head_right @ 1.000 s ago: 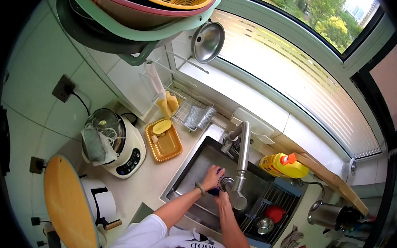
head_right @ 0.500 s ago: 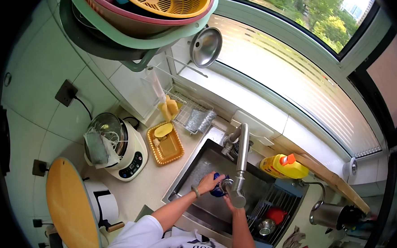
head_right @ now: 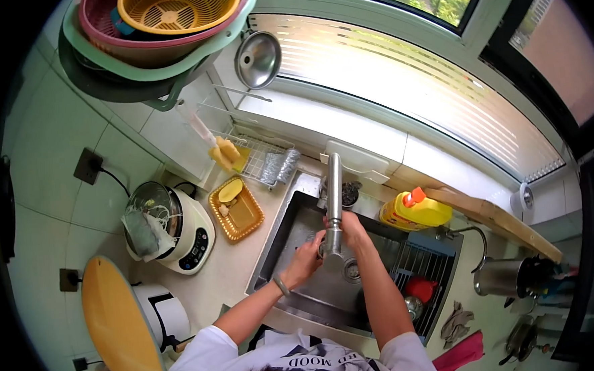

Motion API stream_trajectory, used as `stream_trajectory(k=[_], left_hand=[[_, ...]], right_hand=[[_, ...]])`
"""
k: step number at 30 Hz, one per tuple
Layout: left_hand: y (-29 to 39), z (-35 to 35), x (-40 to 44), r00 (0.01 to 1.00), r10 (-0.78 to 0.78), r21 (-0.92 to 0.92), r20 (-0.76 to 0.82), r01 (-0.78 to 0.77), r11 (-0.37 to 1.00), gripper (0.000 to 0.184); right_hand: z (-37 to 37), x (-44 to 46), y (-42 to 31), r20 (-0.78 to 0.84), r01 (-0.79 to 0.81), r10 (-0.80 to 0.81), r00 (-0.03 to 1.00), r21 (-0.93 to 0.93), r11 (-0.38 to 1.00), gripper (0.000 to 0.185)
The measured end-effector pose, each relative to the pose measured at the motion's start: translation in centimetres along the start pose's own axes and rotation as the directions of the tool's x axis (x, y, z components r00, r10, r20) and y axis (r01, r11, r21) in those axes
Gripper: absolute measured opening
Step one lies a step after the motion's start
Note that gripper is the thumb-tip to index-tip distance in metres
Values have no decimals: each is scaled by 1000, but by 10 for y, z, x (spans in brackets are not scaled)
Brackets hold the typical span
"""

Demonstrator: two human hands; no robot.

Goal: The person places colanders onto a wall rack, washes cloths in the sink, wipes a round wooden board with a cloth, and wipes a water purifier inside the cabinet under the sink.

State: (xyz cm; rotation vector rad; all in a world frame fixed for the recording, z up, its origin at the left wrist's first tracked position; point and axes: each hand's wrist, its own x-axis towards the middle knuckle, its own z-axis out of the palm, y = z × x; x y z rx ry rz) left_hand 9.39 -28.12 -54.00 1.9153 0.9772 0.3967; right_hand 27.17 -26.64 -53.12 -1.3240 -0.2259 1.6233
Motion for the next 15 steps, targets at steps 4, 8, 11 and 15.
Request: stream_trajectory(k=[4,8,11,15], left_hand=[[-14,-11,4,999,21,24,31,-22,999,45],[-18,-21,12,897,-253,-295,364,368,882,43],[-22,-18,18,874,-247,-610,418,472,637,38],[-30,-6,24,864,-302,-785,403,496,371,38]], right_hand=[[-3,12,-7,-5,37,-37,999,120,992,26],[-17,25,45,124,237,-226,966,-88,967,31],[-15,-7,108,81,232,-218,973,-236,944,46],[-65,-1,180,137,94,-57,989,-281,955,57]])
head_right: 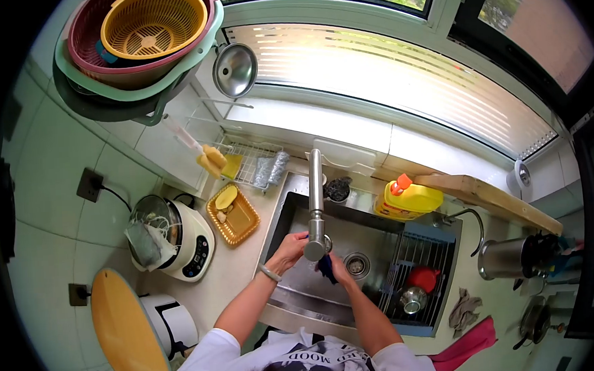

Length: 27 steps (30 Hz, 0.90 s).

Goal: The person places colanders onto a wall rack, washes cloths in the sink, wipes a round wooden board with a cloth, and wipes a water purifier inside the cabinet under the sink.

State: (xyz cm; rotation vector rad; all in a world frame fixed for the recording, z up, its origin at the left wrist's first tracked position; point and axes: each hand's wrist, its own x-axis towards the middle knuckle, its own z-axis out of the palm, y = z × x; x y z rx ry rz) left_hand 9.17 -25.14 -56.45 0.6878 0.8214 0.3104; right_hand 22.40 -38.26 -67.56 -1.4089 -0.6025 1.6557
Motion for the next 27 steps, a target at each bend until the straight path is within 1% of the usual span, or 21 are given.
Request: stream_trajectory(k=[2,5,6,7,8,9,10,11,12,13,14,15,16,17,19,20,21,23,24,25,27], left_hand=[[-7,-2,8,999,10,-59,-46,-12,998,41],[-21,-3,16,988,98,-107,-121,-111,988,39],[-26,0,14,988,97,-106,-117,-110,988,39],[-31,3,14,956,260,58,-135,-255,965,38],[-35,8,11,900,418,221,-126,-386,896,37],[-34,20,0,900,419,221,-121,-387,895,37],[-35,32,-14,955,287,432,-74,-229,873,35],[-38,39,-26,988,142,624,-63,-72,778,34],[-53,38,-34,904,380,754,194,-385,532,34],[-67,35,-41,718,510,750,474,-633,193,34],[-71,37,-48,717,509,748,477,-635,192,34],[-71,40,-58,667,460,733,586,-679,50,37],[-70,41,-63,614,392,693,685,-715,-90,40],[-71,35,-61,611,392,690,688,-717,-93,40],[-72,18,-54,561,434,652,705,-754,-84,50],[-71,14,-53,518,484,653,706,-740,-161,55],[-67,14,-52,516,485,653,706,-740,-162,55],[-53,15,-45,476,406,622,780,-525,-581,52],[-46,17,-42,435,368,556,822,-473,-684,49],[-46,14,-33,434,371,558,821,-470,-685,49],[-45,9,-15,384,263,440,885,-510,-739,53]], right_hand=[[-4,-12,14,14,-101,101,995,211,972,60],[-11,-24,24,-69,-176,206,976,302,937,64],[-17,-27,26,-49,-157,175,983,257,953,62],[-19,-29,29,-53,-154,173,983,258,954,62],[-13,-36,22,-50,-131,179,983,491,861,66],[-10,-42,15,-45,-100,181,982,693,714,69],[-10,-47,6,59,-91,74,995,825,558,64],[-7,-50,-6,57,-87,71,996,826,558,64],[-2,-50,-18,-13,-31,77,997,835,549,63],[1,-51,-25,-84,25,84,993,842,539,61],[-7,-45,-19,36,-110,140,989,817,566,53],[-11,-41,-13,102,-217,222,970,780,587,39],[-18,-42,-7,44,-183,219,975,719,671,34],[-20,-45,-9,-13,-151,208,978,646,748,30],[-22,-53,-17,0,-165,215,977,645,746,24],[-22,-57,-24,15,-181,224,974,644,743,20],[-20,-62,-32,14,-180,224,975,643,744,20],[-17,-69,-50,218,-270,177,960,538,799,14],[-10,-71,-58,275,-317,204,940,476,820,15],[-4,-70,-66,276,-317,203,939,472,823,15],[8,-69,-82,405,-468,368,837,179,865,16]])
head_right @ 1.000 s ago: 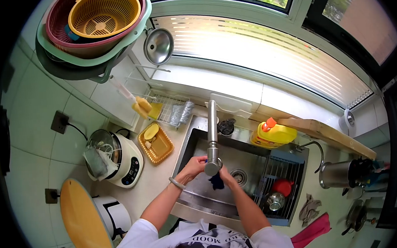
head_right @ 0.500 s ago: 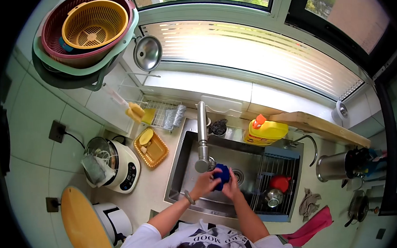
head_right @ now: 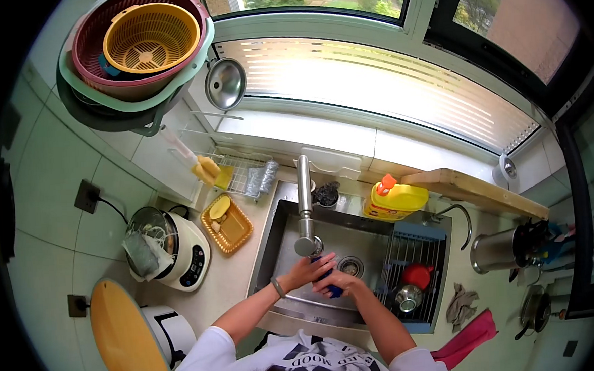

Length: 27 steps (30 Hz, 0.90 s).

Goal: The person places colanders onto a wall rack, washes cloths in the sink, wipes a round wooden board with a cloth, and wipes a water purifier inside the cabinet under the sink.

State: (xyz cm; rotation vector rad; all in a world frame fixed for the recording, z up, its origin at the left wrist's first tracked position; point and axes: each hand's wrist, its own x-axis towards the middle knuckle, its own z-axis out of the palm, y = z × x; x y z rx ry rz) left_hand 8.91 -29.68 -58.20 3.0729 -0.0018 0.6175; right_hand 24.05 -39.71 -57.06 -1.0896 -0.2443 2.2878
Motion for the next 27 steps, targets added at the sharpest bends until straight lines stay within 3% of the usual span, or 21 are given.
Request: stream_trajectory(k=[1,2,4,5,6,8,10,12,13,15,16,17,18,19,20,21,22,24,25,26,27], left_hand=[[-5,-1,3,995,64,63,-75,-59,996,39],[-7,2,3,995,64,61,-74,-60,996,39],[-11,7,4,926,-139,-386,351,278,880,23],[-10,4,6,927,-136,-388,350,275,880,23],[-10,0,7,912,-196,-378,361,335,863,19],[-3,-7,9,892,-251,-371,375,393,842,16],[4,-11,11,842,-362,-361,399,508,782,21],[13,12,-1,830,-392,-416,396,543,730,20],[16,26,-6,816,-423,-468,393,574,672,19],[23,22,-4,786,-456,-477,418,617,626,21],[28,19,-3,752,-489,-485,442,659,575,22],[33,11,1,754,-482,-487,447,657,575,22],[38,2,6,679,-497,-552,540,732,399,20],[43,-2,8,598,-488,-584,636,786,202,19],[46,2,4,596,-483,-581,642,789,202,19],[48,10,-2,573,-426,-621,701,783,31,14],[48,17,-7,558,-361,-636,747,759,-143,12],[39,21,-5,603,-327,-670,728,727,-149,13],[34,21,-5,645,-291,-700,707,696,-158,14],[27,18,-2,646,-292,-701,706,697,-153,14],[22,11,3,557,-239,-600,795,779,-182,14]], right_hand=[[6,-4,-8,-23,5,-6,1000,-59,998,21],[7,-3,-9,-24,5,-6,1000,-57,998,21],[9,2,-10,-251,-48,-137,958,-614,788,26],[7,6,-8,-367,-174,-163,916,-729,662,18],[4,11,-3,-371,-174,-166,914,-727,664,18],[5,15,9,-370,-287,-625,688,-929,235,13],[4,12,4,-386,-336,-610,692,-920,201,15],[-4,10,4,-281,-380,-624,730,-925,-28,15],[-7,9,3,-283,-381,-624,728,-924,-25,15],[-13,8,7,-94,-268,-691,717,-952,-148,19],[-17,7,10,-99,-269,-688,718,-953,-143,19],[-22,7,12,49,-167,-718,694,-959,-227,21],[-30,8,13,197,-71,-732,652,-946,-317,24],[-36,9,16,189,-73,-732,654,-948,-310,24],[-41,11,19,295,-58,-744,600,-911,-408,23],[-42,12,21,400,-52,-740,541,-862,-504,23],[-42,13,23,400,-51,-740,540,-862,-504,23],[-33,11,21,435,-42,-807,399,-871,-490,29],[-26,9,23,436,-41,-808,395,-871,-490,29],[-4,-6,17,342,-78,-856,388,-913,-400,32],[9,-15,14,243,-114,-893,378,-946,-305,36]])
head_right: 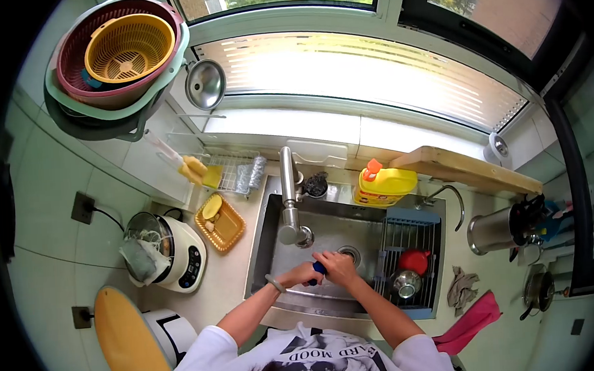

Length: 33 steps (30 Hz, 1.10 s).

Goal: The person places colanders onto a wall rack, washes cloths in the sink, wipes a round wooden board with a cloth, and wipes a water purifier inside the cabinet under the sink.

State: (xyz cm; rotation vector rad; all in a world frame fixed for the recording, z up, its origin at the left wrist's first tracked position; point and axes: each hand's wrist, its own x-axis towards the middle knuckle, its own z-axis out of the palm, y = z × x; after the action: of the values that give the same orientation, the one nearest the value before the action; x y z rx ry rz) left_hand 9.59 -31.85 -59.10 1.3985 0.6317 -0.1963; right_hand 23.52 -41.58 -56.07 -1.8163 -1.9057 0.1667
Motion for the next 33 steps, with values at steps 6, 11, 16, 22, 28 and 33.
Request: stream_trajectory(k=[6,11,16,22,28,33], left_hand=[[10,13,-25,879,385,169,-282,-350,921,70],[19,32,-46,964,247,-132,-103,-259,957,53],[40,30,-60,879,340,141,-334,-310,940,27],[59,47,-51,745,586,-298,-318,-666,684,34],[101,42,-72,742,609,162,-279,-589,792,53],[132,61,-87,741,533,578,-409,-242,780,40]], right_hand=[[10,-16,-2,67,-509,645,761,677,531,29],[-18,-8,-17,479,-452,692,539,858,-242,24],[-43,-16,-16,556,-443,572,603,830,-340,28],[-79,-25,-33,718,-652,277,639,696,-301,52],[-73,-27,-44,623,-628,303,721,772,-94,49],[-75,-26,-63,527,-553,513,678,825,-116,36]])
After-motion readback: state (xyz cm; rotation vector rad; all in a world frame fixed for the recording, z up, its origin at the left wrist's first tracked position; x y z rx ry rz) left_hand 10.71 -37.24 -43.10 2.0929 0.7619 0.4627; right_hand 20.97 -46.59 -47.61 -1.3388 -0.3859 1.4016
